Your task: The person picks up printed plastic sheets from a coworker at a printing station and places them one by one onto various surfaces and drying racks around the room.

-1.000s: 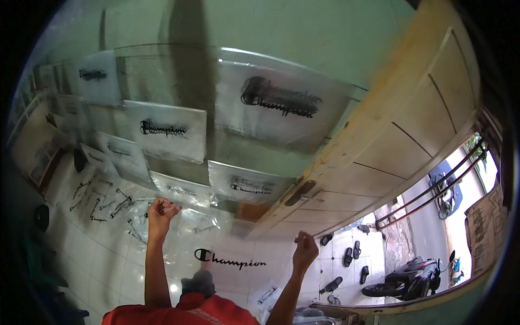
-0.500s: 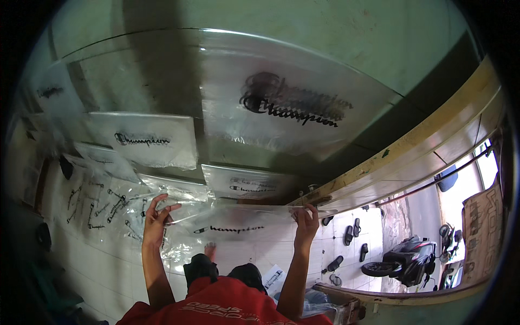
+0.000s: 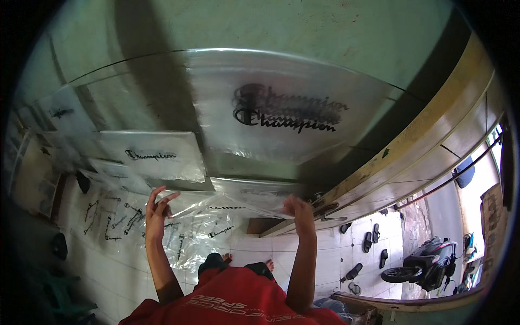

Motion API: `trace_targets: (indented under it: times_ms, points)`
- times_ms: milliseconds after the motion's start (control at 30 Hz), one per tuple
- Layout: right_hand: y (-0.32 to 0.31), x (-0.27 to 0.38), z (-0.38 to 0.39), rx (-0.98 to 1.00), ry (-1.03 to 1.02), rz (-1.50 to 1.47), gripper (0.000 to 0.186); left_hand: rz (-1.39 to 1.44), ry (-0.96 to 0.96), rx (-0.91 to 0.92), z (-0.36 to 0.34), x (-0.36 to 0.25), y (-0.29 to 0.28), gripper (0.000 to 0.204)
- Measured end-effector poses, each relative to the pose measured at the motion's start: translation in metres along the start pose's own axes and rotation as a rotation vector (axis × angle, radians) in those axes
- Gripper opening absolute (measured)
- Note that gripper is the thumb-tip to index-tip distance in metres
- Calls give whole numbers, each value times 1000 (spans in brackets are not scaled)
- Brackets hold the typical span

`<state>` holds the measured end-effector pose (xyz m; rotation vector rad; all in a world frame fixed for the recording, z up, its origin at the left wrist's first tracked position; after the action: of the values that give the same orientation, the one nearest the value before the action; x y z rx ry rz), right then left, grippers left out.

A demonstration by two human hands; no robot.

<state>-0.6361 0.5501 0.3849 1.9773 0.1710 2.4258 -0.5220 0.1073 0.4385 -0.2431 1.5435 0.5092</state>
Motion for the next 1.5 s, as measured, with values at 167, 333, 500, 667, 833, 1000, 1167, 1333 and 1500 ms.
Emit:
trace_targets:
  times_ms: [167,333,500,667,833,1000,1167,1333,1500]
  points:
    - [12,51,-52,118,-32,-5,23,-125,94,121,-39,27,8,36]
    - [4,49,-72,46,69,-142,20,137,56,234,-54,32,40,41]
    - [-7,21,-77,10,198,212,15,32,10,271,-63,54,63,36]
    - [-47,14,-98,-286,-72,221,22,-31,145,369,-78,75,91,43]
    - [-67,16,-109,-459,-218,53,25,156,187,435,-81,88,109,50]
    - [-80,19,-114,-481,-291,11,32,216,152,378,-80,83,121,64]
    - [-75,24,-108,-483,-382,-293,29,12,258,288,-76,65,118,65]
    - [-98,19,-109,-528,-466,-133,34,-11,284,274,-63,61,135,66]
    - [-98,-1,-126,-616,-385,39,19,-11,262,258,-68,101,118,65]
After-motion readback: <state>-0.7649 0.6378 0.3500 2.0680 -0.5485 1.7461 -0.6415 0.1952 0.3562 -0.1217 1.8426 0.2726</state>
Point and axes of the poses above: each hand's wrist, its own z-axis away from the middle knuckle, its own y-axis out of the palm, x = y × z, the point moved 10 cm from there along -z, towards the middle knuckle, and after that the axes turned 1 degree about -x, right-handed, at the moved point
